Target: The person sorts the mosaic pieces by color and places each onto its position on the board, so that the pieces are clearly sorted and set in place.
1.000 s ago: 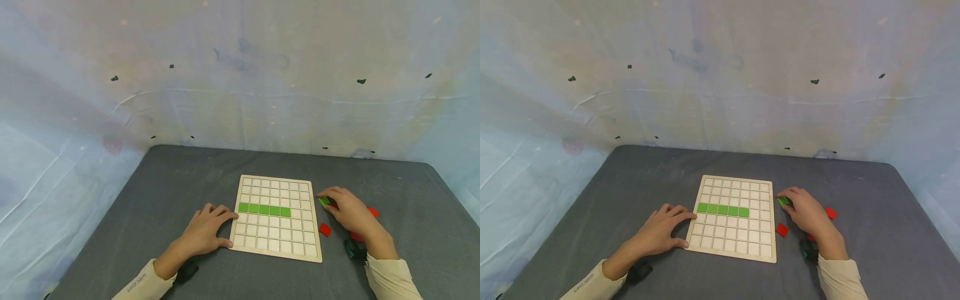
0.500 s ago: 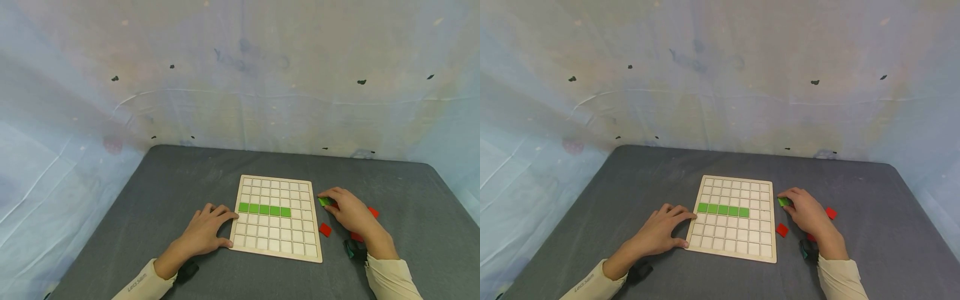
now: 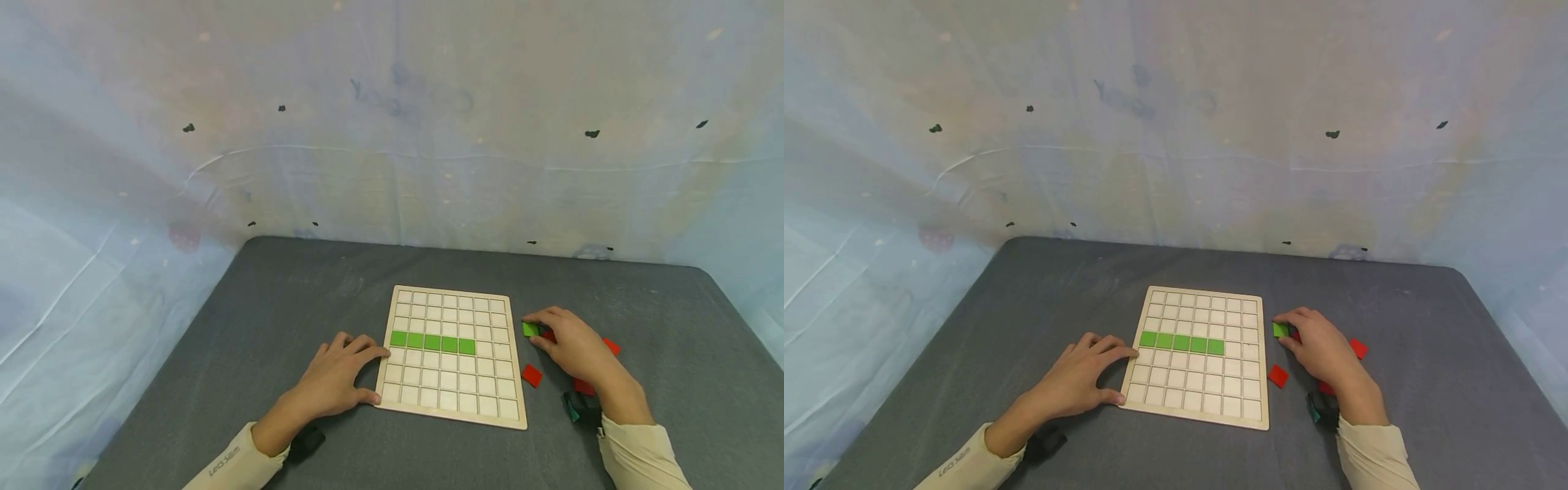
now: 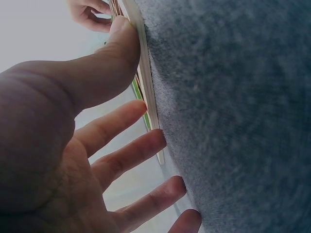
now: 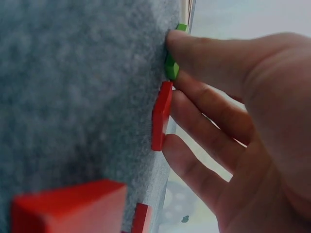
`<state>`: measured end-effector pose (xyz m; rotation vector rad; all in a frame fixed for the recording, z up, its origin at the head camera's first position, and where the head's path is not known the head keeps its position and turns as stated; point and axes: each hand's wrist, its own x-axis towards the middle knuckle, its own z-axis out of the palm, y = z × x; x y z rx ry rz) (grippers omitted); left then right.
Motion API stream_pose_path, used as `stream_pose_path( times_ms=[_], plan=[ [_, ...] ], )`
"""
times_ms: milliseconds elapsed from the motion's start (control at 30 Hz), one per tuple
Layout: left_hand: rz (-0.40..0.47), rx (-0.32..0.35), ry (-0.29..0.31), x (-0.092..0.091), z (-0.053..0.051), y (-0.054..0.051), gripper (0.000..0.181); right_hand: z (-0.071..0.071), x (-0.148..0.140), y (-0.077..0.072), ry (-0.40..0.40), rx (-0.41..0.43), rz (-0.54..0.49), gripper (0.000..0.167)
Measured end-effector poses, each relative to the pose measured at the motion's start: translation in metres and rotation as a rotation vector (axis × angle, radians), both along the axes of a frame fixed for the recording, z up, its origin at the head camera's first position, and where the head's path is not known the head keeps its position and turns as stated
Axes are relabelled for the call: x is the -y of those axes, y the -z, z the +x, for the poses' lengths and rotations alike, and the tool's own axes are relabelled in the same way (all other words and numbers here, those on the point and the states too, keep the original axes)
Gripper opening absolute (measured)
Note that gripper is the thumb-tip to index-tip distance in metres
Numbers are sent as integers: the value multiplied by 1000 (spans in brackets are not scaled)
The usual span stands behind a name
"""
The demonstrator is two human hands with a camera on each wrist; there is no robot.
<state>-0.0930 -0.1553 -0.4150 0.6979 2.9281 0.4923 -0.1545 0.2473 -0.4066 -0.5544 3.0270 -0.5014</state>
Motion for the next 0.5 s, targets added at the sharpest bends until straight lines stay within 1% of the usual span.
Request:
stream_pose_path(
  times_ms=[200,500],
  plan=[
    [5,-1,6,1,-1,1,68,0,-1,0,-5,7,-3,39],
    [4,6,3,0,0,0,68,0,-1,3,-2,5,-2,38]
  ],
)
